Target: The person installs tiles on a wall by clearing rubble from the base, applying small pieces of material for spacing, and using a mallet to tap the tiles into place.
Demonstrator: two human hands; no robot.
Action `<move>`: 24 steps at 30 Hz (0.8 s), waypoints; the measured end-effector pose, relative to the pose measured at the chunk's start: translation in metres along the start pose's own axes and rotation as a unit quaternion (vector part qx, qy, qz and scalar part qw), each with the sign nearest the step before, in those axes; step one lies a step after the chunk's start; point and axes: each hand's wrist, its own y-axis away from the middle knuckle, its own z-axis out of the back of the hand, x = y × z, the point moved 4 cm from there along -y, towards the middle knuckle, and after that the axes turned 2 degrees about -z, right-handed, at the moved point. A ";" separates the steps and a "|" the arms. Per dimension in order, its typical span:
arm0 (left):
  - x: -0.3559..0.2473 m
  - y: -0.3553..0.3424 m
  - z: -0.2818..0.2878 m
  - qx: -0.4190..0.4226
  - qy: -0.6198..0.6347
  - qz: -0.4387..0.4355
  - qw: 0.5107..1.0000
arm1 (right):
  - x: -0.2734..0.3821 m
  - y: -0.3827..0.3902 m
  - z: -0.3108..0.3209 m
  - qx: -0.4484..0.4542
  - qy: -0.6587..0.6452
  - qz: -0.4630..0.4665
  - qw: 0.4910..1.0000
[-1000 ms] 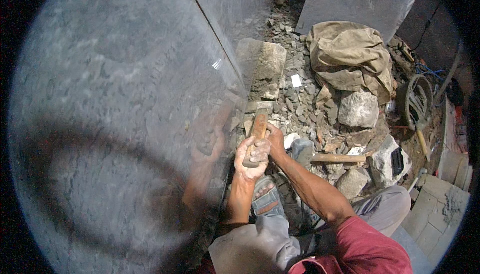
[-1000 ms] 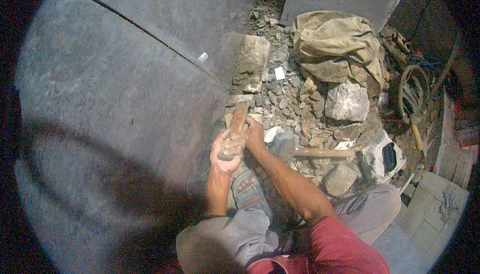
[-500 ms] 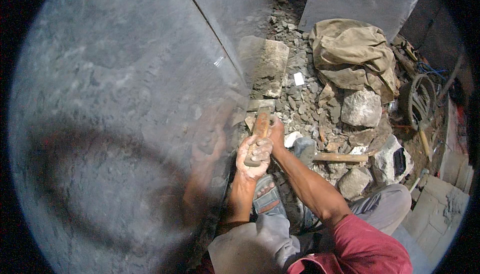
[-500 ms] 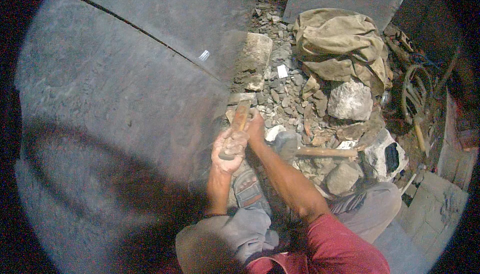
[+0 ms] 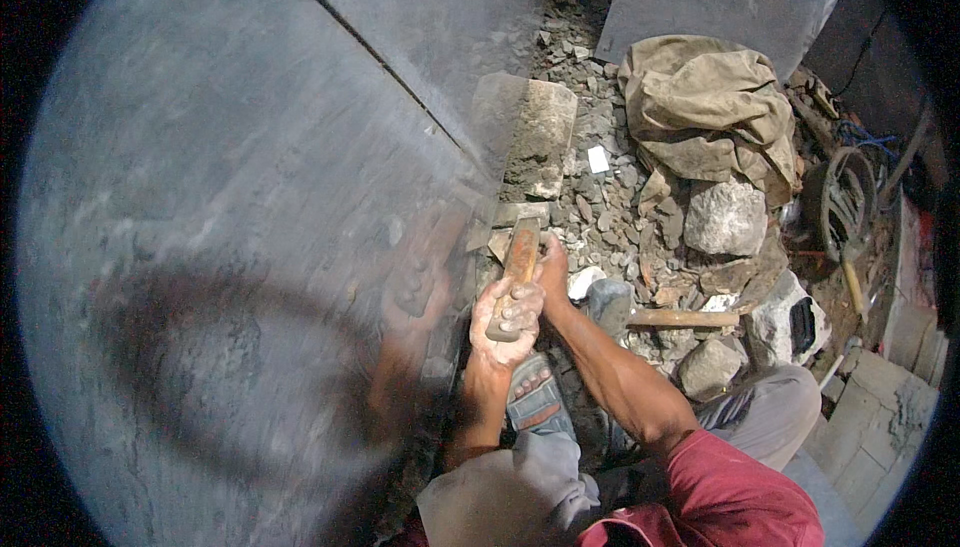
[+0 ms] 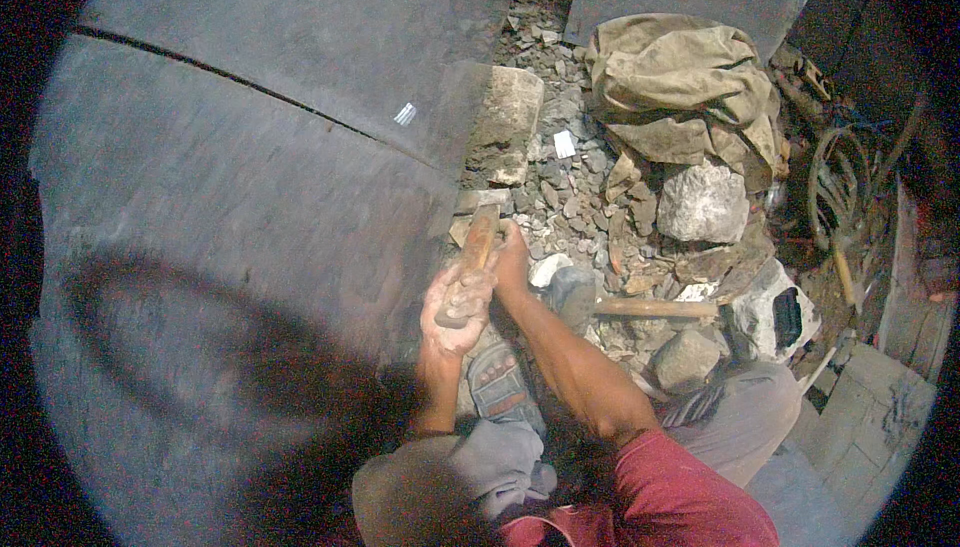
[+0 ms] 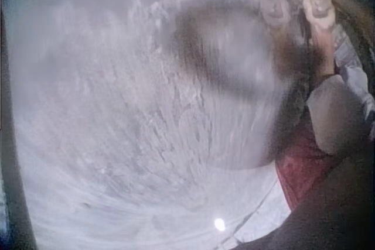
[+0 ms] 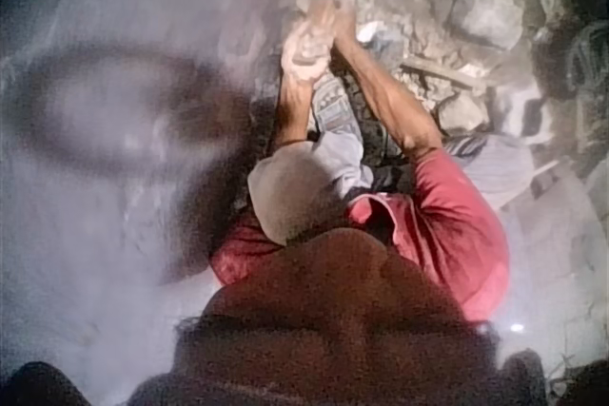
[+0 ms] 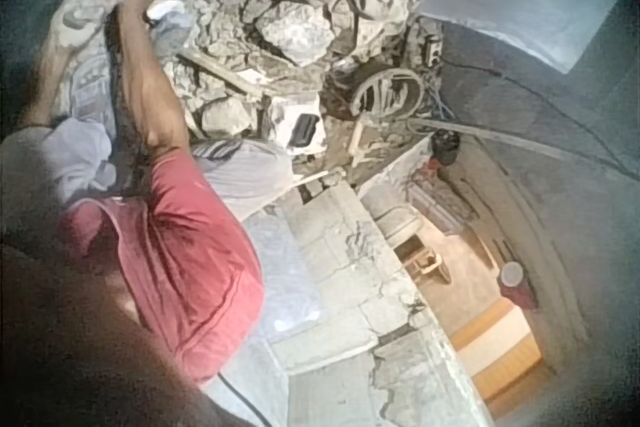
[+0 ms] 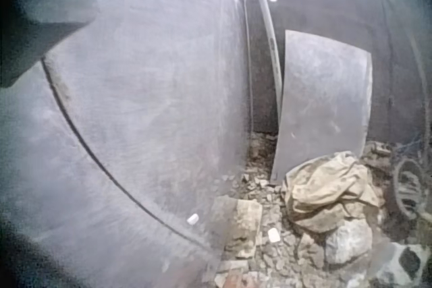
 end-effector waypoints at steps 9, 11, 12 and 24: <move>0.006 -0.005 -0.003 -0.022 0.013 -0.011 1.000 | -0.022 -0.006 -0.001 -0.023 -0.090 -0.076 0.993; 0.004 -0.004 -0.005 -0.023 0.007 -0.015 1.000 | -0.005 -0.003 0.002 -0.020 -0.077 -0.085 0.993; 0.003 -0.004 -0.006 -0.024 0.000 -0.016 1.000 | 0.000 -0.003 0.003 -0.019 -0.063 -0.092 0.994; 0.013 -0.010 -0.003 -0.031 -0.006 -0.011 0.999 | -0.034 -0.017 0.003 -0.014 -0.114 -0.082 0.990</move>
